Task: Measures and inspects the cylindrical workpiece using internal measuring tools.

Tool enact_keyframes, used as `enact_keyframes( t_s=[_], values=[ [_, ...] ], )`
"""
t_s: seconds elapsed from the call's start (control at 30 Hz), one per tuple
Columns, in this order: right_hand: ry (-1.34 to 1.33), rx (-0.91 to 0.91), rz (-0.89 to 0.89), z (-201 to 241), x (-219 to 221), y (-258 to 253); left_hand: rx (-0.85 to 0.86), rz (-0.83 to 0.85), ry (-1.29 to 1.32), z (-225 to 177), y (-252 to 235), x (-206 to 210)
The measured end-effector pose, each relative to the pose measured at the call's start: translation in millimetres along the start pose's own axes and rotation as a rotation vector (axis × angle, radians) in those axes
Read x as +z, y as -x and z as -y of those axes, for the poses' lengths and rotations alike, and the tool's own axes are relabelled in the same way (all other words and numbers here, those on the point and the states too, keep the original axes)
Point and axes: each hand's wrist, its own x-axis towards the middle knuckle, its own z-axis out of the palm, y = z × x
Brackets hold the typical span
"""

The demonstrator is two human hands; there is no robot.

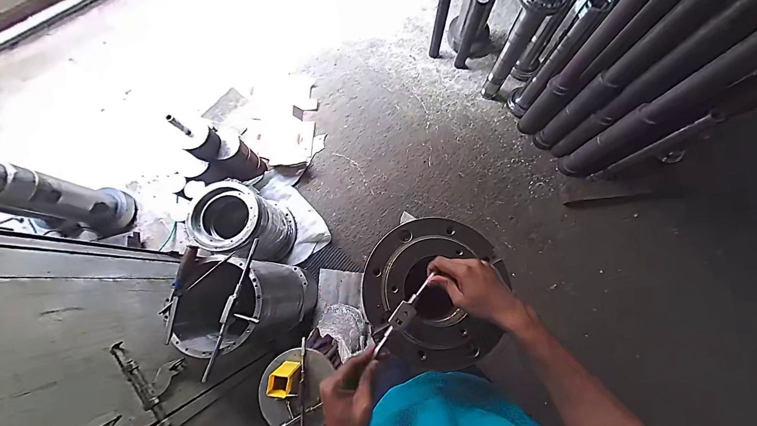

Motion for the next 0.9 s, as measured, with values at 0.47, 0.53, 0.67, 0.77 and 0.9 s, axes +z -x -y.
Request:
enact_keyframes(
  t_s=[0.47, 0.53, 0.67, 0.77, 0.9],
  values=[
    [-0.688, 0.219, 0.420, 106, 82, 49, 0.008, 0.877, -0.449, -76, -192, 93],
    [-0.643, 0.210, 0.464, 140, 77, 35, 0.103, 1.115, -0.712, -94, -188, 112],
    [-0.551, 0.047, 0.488, 121, 51, 29, 0.141, 0.900, -0.667, -99, -169, 58],
    [-0.496, -0.144, 0.294, 76, 20, 38, 0.132, 0.547, -0.310, -59, -140, -16],
    [-0.098, -0.188, -0.162, 19, -9, 25, -0.097, 0.383, 0.005, -21, -70, -51]
  ],
)
